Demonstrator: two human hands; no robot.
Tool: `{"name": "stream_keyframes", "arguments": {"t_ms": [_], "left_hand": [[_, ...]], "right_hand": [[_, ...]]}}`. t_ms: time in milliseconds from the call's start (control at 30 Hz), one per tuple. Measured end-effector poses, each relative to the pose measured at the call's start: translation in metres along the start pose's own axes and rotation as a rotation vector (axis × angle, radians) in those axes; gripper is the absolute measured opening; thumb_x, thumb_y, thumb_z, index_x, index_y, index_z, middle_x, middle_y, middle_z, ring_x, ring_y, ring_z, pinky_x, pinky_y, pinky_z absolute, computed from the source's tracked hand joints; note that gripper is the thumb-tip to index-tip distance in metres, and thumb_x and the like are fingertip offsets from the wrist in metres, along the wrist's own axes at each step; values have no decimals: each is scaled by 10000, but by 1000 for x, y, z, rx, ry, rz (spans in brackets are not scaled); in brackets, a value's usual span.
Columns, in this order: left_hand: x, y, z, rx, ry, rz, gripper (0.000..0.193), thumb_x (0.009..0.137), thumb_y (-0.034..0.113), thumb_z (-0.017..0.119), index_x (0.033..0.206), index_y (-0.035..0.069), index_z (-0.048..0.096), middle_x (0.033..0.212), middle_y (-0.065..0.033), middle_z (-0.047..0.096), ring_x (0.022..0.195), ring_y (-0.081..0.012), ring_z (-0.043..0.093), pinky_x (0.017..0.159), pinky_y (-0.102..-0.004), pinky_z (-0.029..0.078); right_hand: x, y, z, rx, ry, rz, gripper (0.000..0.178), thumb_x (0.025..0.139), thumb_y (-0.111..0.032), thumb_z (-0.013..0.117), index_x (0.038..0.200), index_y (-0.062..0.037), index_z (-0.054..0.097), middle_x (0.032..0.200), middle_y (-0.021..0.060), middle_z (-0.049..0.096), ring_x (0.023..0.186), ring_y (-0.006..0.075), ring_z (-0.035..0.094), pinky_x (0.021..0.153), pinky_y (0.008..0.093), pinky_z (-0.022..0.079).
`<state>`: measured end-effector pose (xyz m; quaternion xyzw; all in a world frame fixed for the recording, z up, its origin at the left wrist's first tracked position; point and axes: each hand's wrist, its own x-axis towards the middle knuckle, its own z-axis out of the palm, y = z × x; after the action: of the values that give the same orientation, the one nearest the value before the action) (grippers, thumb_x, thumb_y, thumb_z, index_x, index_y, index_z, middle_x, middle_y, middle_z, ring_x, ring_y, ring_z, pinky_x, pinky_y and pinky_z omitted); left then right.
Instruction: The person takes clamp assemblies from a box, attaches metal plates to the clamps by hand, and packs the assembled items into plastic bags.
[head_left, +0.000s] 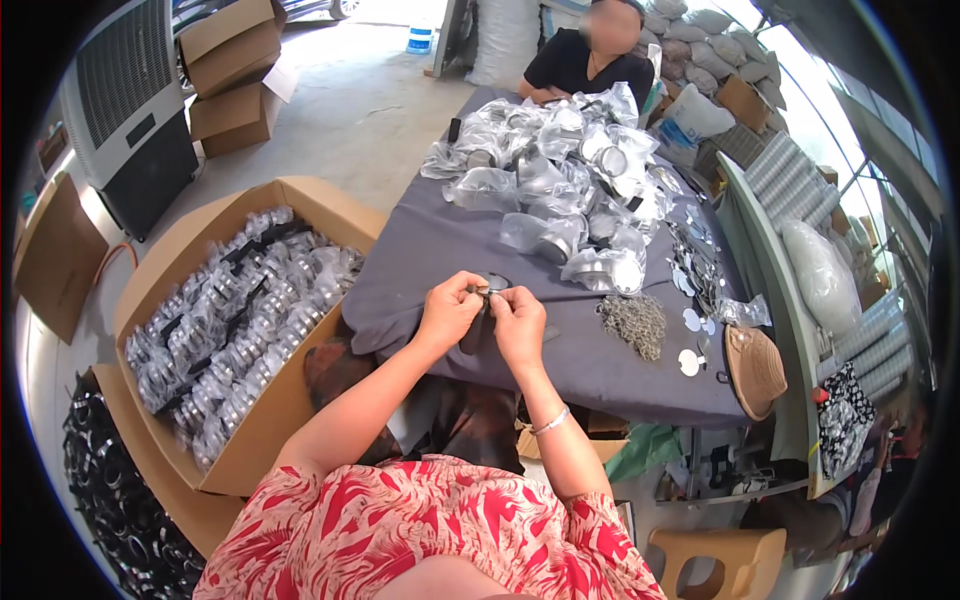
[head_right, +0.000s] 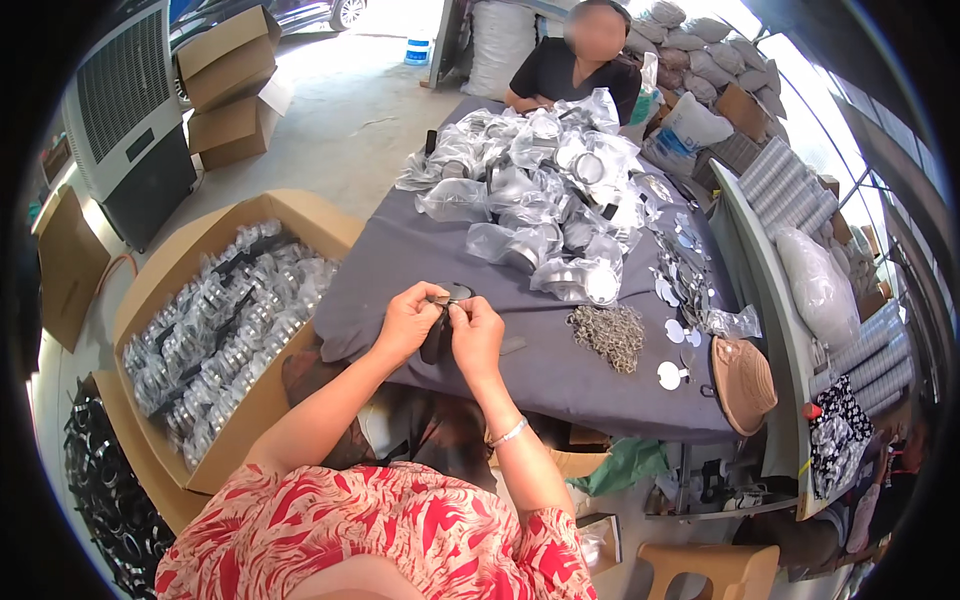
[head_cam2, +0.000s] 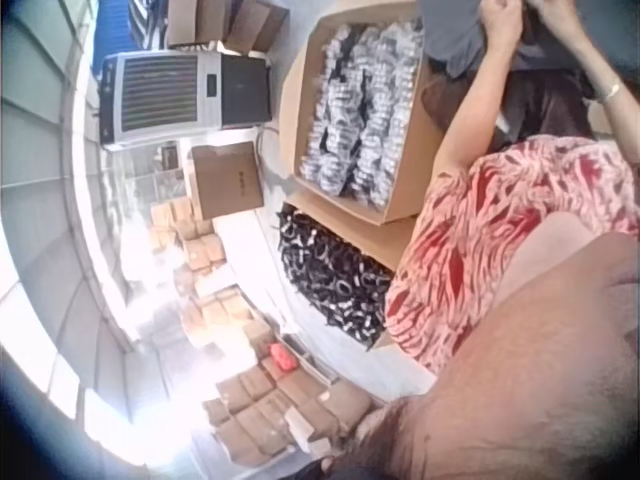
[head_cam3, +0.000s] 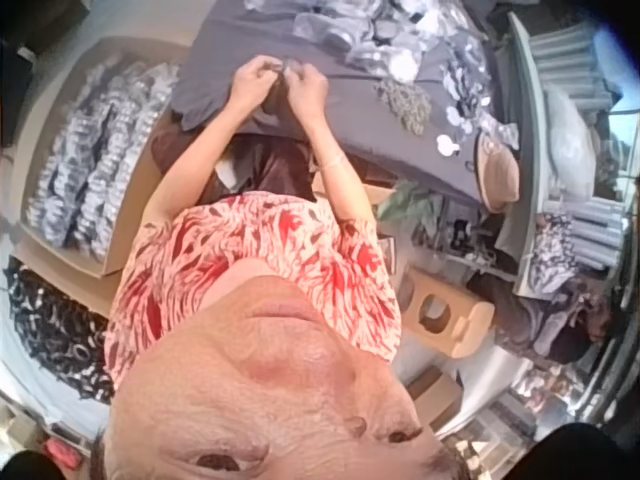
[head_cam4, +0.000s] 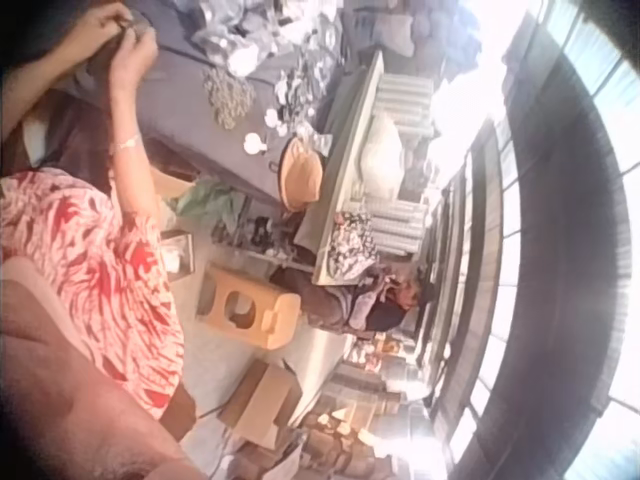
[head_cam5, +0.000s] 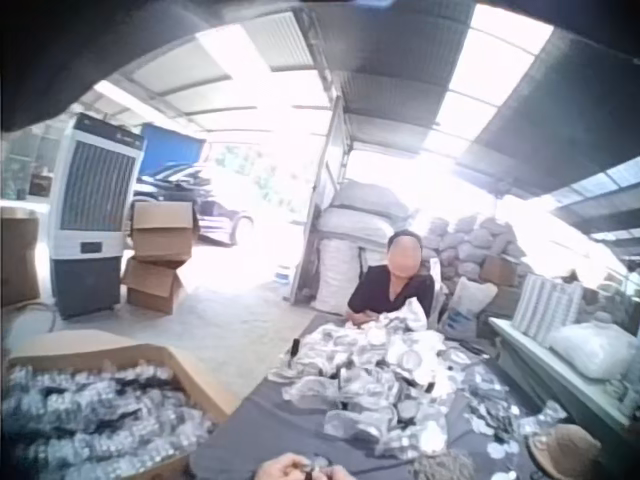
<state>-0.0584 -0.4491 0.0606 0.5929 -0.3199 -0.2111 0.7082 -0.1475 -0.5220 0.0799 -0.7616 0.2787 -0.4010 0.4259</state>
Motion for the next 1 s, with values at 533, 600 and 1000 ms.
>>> {"name": "stream_keyframes", "arguments": {"t_ms": [533, 600, 1000], "left_hand": [[6, 15, -10, 150, -200, -90, 160, 760, 33, 552, 920, 35, 563, 633, 33, 510, 564, -35, 453, 544, -198, 384], [6, 20, -11, 106, -176, -139, 187, 734, 70, 564, 919, 43, 566, 620, 1, 533, 568, -71, 493, 556, -230, 409], [7, 19, -9, 316, -30, -222, 190, 680, 121, 613, 813, -10, 573, 667, -104, 596, 628, -188, 589, 611, -309, 466]], "right_hand": [[51, 13, -33, 86, -612, -121, 252, 629, -85, 753, 702, -30, 518, 679, -15, 501, 614, 72, 450, 562, 219, 386], [54, 14, -32, 0, -644, -112, 211, 659, -72, 730, 707, -41, 527, 664, -32, 520, 612, 46, 452, 556, 190, 379], [8, 10, -96, -899, -343, -162, 310, 690, -226, 695, 864, 13, 600, 821, 178, 579, 784, 354, 567, 716, 416, 449]]}}
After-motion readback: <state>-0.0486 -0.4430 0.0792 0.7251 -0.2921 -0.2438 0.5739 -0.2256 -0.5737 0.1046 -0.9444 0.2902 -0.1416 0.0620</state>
